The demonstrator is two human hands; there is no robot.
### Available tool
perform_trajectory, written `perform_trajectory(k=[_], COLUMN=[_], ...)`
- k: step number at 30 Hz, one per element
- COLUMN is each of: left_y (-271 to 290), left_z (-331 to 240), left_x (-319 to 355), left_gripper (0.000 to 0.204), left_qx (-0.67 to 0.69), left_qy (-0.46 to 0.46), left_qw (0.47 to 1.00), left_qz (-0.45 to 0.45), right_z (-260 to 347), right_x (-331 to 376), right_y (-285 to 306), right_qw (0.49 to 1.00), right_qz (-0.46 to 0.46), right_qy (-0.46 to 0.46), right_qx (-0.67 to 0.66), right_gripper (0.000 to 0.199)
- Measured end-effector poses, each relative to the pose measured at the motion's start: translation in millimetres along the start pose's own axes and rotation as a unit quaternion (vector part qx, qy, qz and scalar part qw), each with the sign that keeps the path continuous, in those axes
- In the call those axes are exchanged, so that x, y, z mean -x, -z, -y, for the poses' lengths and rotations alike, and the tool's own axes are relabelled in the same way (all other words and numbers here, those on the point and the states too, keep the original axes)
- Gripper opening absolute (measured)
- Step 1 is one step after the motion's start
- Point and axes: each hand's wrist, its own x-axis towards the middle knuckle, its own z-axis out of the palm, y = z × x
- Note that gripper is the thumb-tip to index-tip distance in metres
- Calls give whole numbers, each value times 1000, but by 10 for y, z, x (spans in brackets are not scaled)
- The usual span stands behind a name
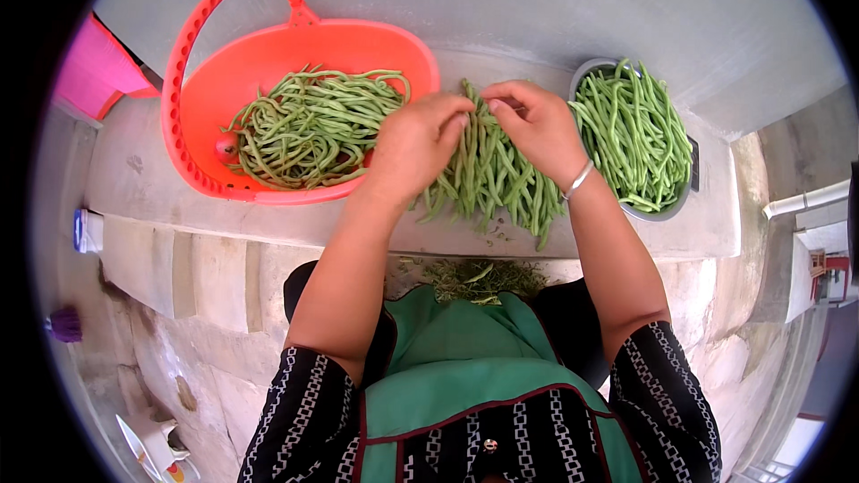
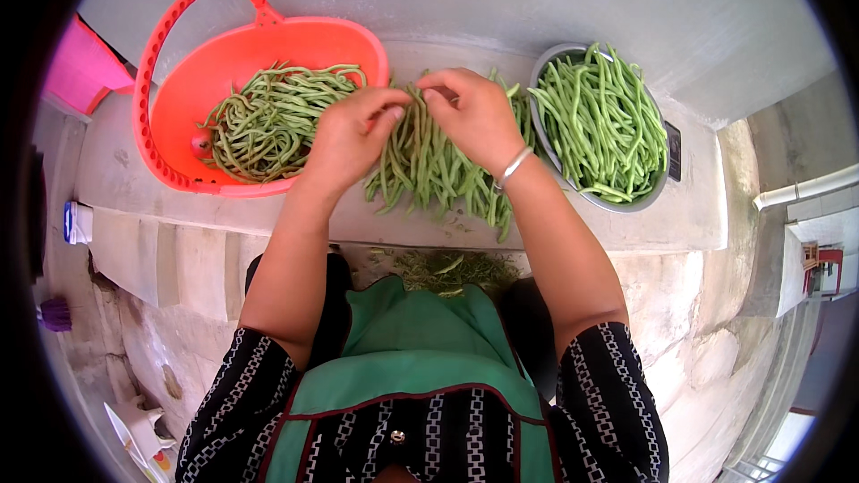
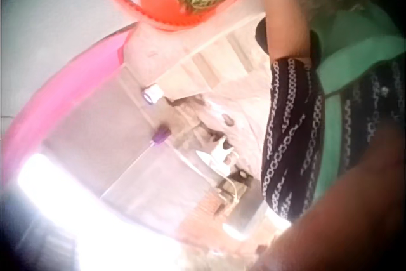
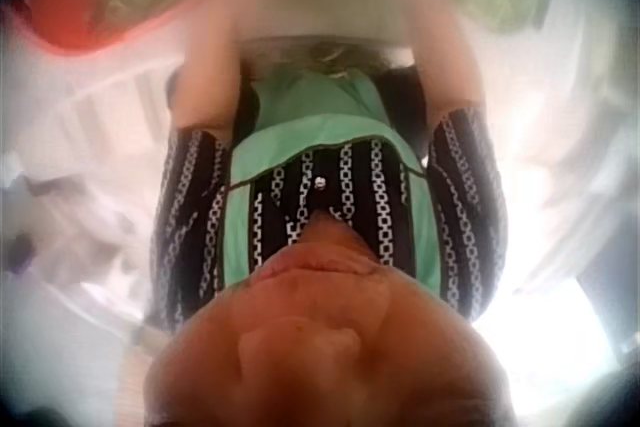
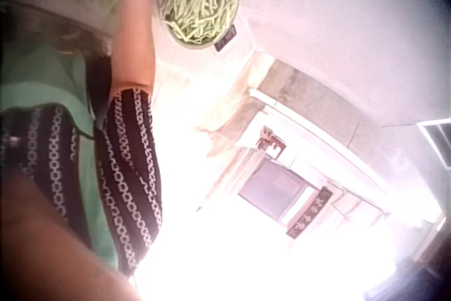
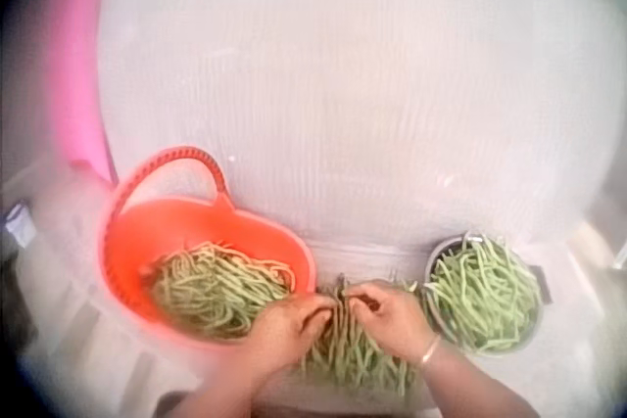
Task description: The person sits on the floor and trims the ends of green beans by hand. They pick beans from a metal bowl, snap off the tips, and place the trimmed beans into a red plastic basket.
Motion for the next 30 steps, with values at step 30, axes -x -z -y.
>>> perform_trajectory(k=[30], left_y=[862], left_z=[363], left_x=[89], left_gripper=[18], left_qx=[368], left_qy=[309], left_qw=[875], left_qz=[-54], right_z=[1020], right_x=[-1205], right_y=[-302], right_qw=[928], right_qz=[161], right_qy=[114], right_qx=[315], right_gripper=[25])
